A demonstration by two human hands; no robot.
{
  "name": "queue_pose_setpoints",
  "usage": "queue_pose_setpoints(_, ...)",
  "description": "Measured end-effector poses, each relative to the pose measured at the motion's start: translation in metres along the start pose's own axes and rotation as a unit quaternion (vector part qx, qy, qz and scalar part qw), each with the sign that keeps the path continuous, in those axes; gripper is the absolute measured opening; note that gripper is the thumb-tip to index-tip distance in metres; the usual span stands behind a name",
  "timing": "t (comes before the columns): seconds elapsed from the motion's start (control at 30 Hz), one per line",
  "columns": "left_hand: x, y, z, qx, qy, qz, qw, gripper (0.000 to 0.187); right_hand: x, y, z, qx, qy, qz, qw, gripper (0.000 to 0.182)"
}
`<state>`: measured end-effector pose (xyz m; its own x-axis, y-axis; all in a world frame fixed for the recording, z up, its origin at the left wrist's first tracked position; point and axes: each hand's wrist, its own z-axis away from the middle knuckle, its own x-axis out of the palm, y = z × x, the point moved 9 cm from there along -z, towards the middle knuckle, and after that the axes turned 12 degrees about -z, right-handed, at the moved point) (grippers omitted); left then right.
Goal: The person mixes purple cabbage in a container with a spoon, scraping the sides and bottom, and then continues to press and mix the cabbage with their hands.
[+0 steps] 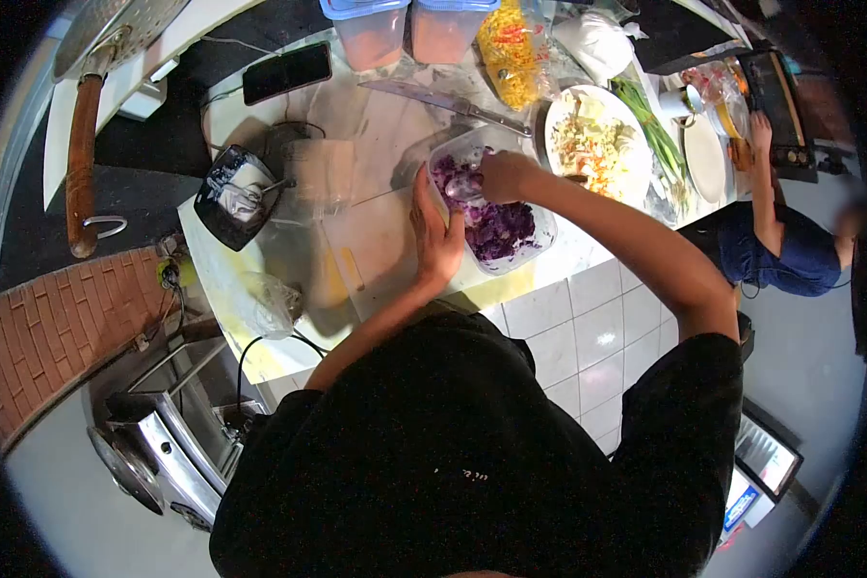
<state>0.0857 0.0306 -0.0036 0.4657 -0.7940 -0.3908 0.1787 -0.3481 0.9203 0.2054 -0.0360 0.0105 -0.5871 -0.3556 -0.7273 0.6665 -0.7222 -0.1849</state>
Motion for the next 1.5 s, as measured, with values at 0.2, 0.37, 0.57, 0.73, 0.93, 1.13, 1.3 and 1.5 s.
queue_pose_setpoints(0.2, -0.009, 0.017, 0.010, 0.033, 0.048, 0.004, 0.998, 0.081, 0.079, 0.024, 0.008, 0.224, -0.123, -0.621, 0.741, 0.041)
queue_pose_setpoints(0.37, -0.008, 0.022, 0.014, 0.018, 0.011, -0.025, 0.999, 0.080, 0.073, 0.019, -0.010, 0.178, -0.178, -0.510, 0.822, 0.034)
queue_pose_setpoints(0.57, -0.008, 0.022, 0.012, 0.036, 0.026, -0.021, 0.999, 0.079, 0.072, 0.009, -0.068, -0.106, -0.057, 0.068, 0.990, 0.032)
queue_pose_setpoints(0.73, -0.008, 0.017, 0.006, 0.032, -0.002, 0.023, 0.999, 0.078, -0.004, -0.006, -0.002, 0.050, 0.005, -0.020, 0.999, 0.025)
queue_pose_setpoints(0.93, 0.013, 0.007, -0.029, 0.059, -0.123, 0.008, 0.991, 0.054, -0.016, -0.024, 0.035, -0.073, -0.017, 0.151, 0.986, 0.017)
queue_pose_setpoints(1.13, -0.004, 0.046, -0.022, 0.076, -0.107, -0.170, 0.977, 0.049, 0.019, -0.011, 0.027, -0.131, -0.008, 0.197, 0.972, 0.017)
queue_pose_setpoints(1.3, 0.003, 0.047, 0.022, 0.028, -0.040, -0.252, 0.966, 0.043, 0.021, -0.007, 0.029, -0.164, -0.048, 0.231, 0.958, 0.018)
queue_pose_setpoints(1.5, 0.002, 0.045, 0.023, 0.036, -0.023, -0.252, 0.967, 0.050, 0.043, -0.004, 0.015, -0.272, -0.052, 0.308, 0.910, 0.020)
